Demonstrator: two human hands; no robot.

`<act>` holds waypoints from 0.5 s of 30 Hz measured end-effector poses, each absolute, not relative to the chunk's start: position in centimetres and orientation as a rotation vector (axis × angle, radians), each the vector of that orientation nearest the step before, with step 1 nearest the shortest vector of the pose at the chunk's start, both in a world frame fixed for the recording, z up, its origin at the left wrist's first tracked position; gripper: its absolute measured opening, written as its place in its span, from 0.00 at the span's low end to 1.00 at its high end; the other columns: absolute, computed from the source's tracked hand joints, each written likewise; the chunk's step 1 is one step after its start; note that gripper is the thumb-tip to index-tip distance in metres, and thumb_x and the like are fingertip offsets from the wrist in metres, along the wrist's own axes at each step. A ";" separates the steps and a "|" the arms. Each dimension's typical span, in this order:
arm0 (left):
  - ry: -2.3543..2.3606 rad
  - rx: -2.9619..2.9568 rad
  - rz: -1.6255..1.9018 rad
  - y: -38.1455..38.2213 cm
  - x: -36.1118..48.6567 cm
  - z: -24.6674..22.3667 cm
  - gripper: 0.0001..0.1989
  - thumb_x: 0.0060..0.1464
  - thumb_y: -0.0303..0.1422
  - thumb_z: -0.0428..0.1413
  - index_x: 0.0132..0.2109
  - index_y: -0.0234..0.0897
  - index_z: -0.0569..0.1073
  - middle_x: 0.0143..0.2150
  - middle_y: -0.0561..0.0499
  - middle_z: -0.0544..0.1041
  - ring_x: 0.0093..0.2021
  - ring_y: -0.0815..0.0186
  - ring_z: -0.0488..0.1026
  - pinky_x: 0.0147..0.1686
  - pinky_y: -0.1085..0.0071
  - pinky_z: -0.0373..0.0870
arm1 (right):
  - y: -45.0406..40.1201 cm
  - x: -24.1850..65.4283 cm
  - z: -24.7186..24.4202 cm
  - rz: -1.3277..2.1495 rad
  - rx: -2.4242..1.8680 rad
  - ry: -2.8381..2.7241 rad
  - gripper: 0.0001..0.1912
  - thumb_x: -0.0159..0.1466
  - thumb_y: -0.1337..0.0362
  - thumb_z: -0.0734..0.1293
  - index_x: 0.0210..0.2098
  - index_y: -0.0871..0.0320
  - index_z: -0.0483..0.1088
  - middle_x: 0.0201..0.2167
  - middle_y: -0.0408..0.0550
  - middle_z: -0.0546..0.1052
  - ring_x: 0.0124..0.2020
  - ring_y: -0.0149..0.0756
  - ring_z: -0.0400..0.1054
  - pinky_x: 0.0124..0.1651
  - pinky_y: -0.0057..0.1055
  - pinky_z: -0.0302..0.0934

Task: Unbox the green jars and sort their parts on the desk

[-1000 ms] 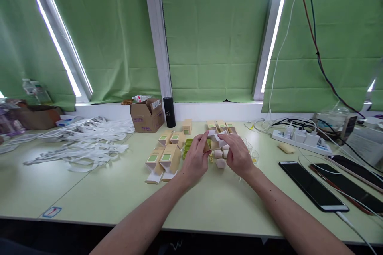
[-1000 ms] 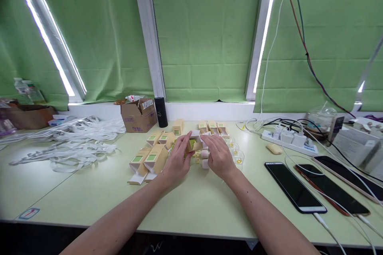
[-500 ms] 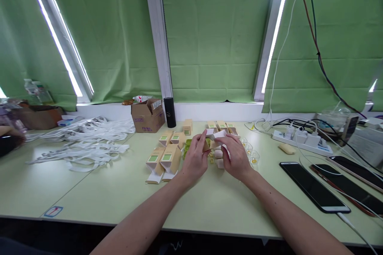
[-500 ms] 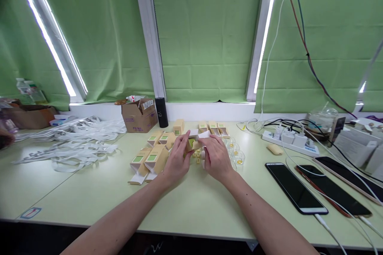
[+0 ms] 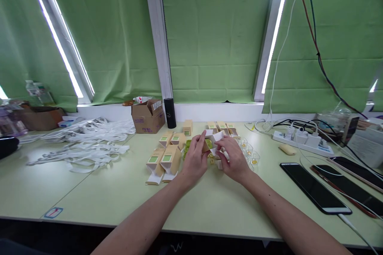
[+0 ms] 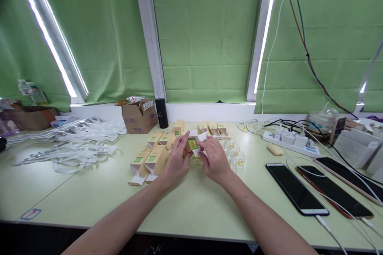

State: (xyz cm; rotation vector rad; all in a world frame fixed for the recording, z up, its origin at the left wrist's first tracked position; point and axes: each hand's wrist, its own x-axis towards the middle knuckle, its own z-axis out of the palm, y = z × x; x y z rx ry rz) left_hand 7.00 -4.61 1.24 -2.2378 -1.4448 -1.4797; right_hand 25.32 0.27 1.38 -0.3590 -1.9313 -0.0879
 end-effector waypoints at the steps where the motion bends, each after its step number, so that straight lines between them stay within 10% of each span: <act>1: -1.445 -2.238 -1.466 -4.6 7.0 1.2 0.40 0.63 0.22 0.51 0.77 0.48 0.47 0.61 0.41 0.66 0.61 0.56 0.70 0.57 0.57 0.75 | 0.3 25.3 1.4 -0.085 -0.363 -1.937 0.19 0.69 0.71 0.62 0.56 0.50 0.67 0.38 0.48 0.77 0.43 0.46 0.74 0.61 0.58 0.67; 15: -1.225 -2.126 -0.987 -5.0 7.2 1.3 0.38 0.65 0.20 0.48 0.76 0.47 0.49 0.59 0.38 0.69 0.59 0.54 0.72 0.43 0.66 0.79 | -0.6 24.7 1.8 0.186 -0.684 -1.788 0.03 0.67 0.64 0.67 0.39 0.52 0.74 0.38 0.48 0.80 0.43 0.46 0.72 0.50 0.47 0.64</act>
